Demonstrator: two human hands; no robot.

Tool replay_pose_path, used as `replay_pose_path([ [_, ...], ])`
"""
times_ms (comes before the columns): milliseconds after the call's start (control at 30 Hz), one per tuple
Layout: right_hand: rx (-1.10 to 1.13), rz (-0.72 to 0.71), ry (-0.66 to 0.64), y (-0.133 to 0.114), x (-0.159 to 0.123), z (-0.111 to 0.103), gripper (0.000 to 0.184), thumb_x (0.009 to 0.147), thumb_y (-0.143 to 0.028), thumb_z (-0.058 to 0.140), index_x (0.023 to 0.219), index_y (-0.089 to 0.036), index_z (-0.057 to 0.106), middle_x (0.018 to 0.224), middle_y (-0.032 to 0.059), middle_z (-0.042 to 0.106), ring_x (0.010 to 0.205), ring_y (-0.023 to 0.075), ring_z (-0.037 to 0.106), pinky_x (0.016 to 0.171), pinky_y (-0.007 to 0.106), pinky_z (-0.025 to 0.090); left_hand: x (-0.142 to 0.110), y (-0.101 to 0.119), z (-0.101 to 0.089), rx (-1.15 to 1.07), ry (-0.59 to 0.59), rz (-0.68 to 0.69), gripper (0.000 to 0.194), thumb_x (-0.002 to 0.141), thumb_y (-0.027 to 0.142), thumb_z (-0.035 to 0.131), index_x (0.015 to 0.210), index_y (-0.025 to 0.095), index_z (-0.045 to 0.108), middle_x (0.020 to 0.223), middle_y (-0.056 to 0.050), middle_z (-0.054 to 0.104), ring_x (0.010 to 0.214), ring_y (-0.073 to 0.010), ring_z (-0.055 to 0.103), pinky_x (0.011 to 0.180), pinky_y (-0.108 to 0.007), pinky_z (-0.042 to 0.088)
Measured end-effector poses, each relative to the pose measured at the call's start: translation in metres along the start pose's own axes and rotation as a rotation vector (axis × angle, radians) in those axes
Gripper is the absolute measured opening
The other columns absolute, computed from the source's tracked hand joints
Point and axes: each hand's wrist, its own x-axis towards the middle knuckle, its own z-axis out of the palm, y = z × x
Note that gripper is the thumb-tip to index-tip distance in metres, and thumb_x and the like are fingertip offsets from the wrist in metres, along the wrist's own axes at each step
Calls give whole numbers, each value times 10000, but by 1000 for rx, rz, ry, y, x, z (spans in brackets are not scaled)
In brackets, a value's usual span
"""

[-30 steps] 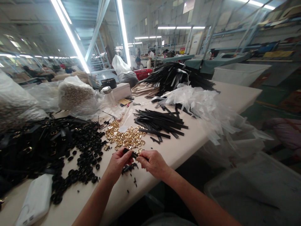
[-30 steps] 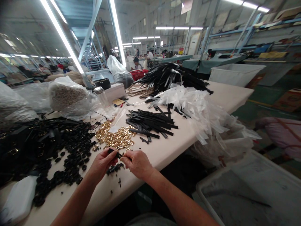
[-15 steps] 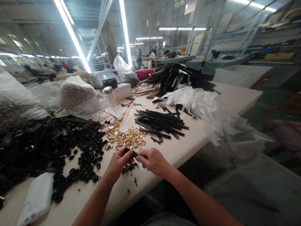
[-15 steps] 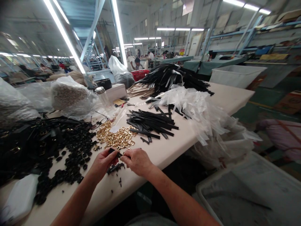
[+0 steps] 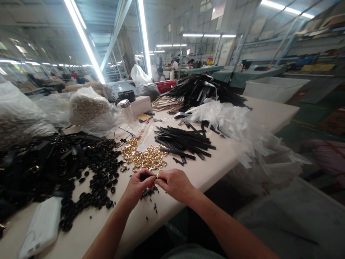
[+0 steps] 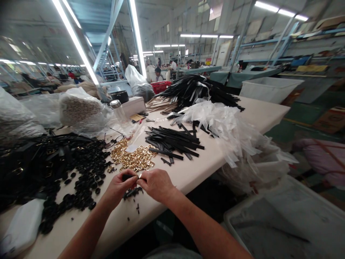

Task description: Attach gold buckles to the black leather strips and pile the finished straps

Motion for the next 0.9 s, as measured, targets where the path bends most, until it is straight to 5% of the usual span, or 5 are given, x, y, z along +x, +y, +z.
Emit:
replay_pose_path([
  [333, 290, -21, -39, -3, -7, 2, 179, 865, -181, 529, 794, -223, 687, 657, -25, 654, 573, 108, 546, 553, 221, 315, -2, 2, -4, -66, -41, -36, 191, 648, 283, 762, 731, 166, 635, 569, 25, 580, 536, -106, 516, 530, -209, 398],
  [633, 137, 91, 56, 1, -3, 8, 173, 841, -246, 569, 697, -199, 654, 672, 9, 668, 633, 129, 562, 575, 240, 301, -5, -1, 2, 199, -46, 79, 206, 775, 347, 665, 890, 183, 615, 608, 12, 614, 508, -130, 553, 495, -229, 433],
  [900, 69, 133, 100, 6, -1, 8, 223, 837, -314, 587, 658, -195, 646, 651, 9, 653, 607, 121, 527, 550, 251, 253, -9, -6, 0, 355, -137, 195, 326, 787, 88, 478, 1082, 196, 568, 732, -5, 657, 664, -158, 633, 642, -277, 518],
])
